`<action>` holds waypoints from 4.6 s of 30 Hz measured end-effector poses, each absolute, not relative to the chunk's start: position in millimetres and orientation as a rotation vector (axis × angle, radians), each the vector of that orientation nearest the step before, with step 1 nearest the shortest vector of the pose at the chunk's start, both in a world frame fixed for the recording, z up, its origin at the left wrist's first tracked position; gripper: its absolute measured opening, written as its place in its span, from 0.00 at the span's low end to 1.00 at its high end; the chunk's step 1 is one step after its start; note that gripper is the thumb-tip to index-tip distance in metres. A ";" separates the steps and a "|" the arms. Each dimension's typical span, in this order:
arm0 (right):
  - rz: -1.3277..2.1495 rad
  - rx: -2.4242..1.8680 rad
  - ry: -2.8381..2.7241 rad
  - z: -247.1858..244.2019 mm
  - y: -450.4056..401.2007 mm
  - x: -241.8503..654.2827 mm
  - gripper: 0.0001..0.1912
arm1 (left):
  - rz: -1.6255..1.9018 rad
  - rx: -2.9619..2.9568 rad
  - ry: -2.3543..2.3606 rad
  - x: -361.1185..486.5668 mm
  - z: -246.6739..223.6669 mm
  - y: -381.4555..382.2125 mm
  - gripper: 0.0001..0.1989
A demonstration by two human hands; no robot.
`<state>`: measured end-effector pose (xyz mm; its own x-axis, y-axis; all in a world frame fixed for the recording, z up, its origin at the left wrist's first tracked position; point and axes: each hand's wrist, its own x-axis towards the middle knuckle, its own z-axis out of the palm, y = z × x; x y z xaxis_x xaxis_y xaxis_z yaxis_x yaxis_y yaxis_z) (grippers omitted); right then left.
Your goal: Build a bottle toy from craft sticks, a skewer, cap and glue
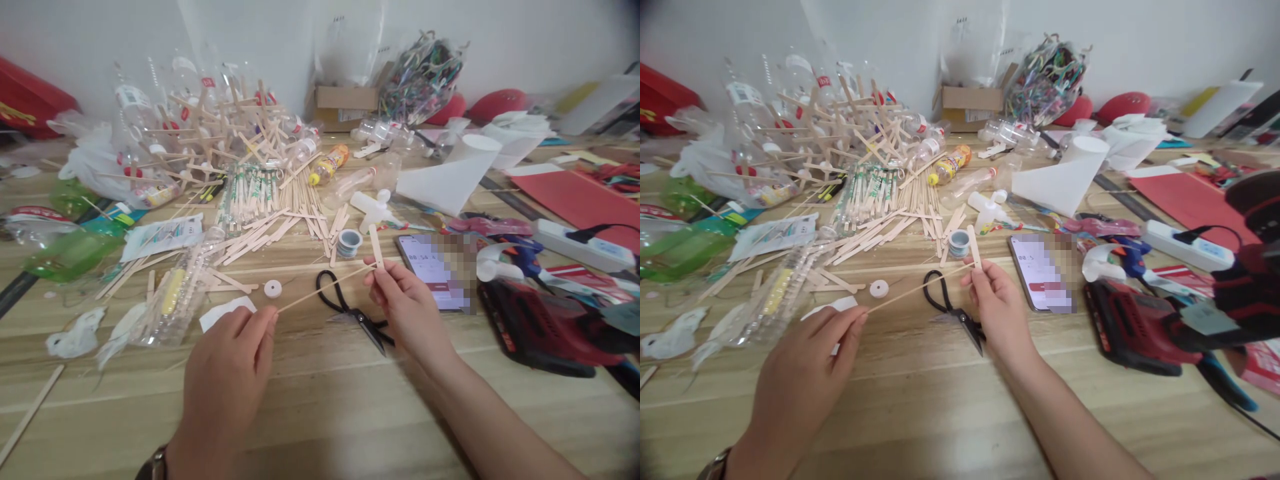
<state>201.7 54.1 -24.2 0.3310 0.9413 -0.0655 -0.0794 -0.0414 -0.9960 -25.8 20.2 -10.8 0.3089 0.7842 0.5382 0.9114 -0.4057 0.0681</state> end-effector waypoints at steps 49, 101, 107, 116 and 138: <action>1.638 -1.054 -0.891 -26.4 18.7 169.3 0.16 | -0.868 -2.497 -1.414 -17.6 -2.3 7.4 0.13; 0.476 -2.014 -2.396 -11.9 46.6 209.5 0.06 | -1.995 -2.425 -2.777 -3.7 -14.5 13.0 0.14; 0.815 -1.820 -2.286 -10.1 45.8 224.0 0.05 | -1.733 -2.551 -2.824 -3.2 -15.4 16.4 0.15; 0.948 -1.420 -2.041 8.0 27.1 197.5 0.07 | -1.263 -2.796 -2.700 0.6 -6.8 12.0 0.14; 0.163 -1.441 -2.374 -18.7 18.4 185.0 0.15 | -0.954 -2.803 -2.469 3.0 -9.0 6.8 0.12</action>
<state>185.0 18.4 -18.7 -0.4163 0.8766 0.2416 0.8352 0.4737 -0.2795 3.0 6.8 -9.0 0.1722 0.9797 -0.1030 0.6557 -0.0360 0.7542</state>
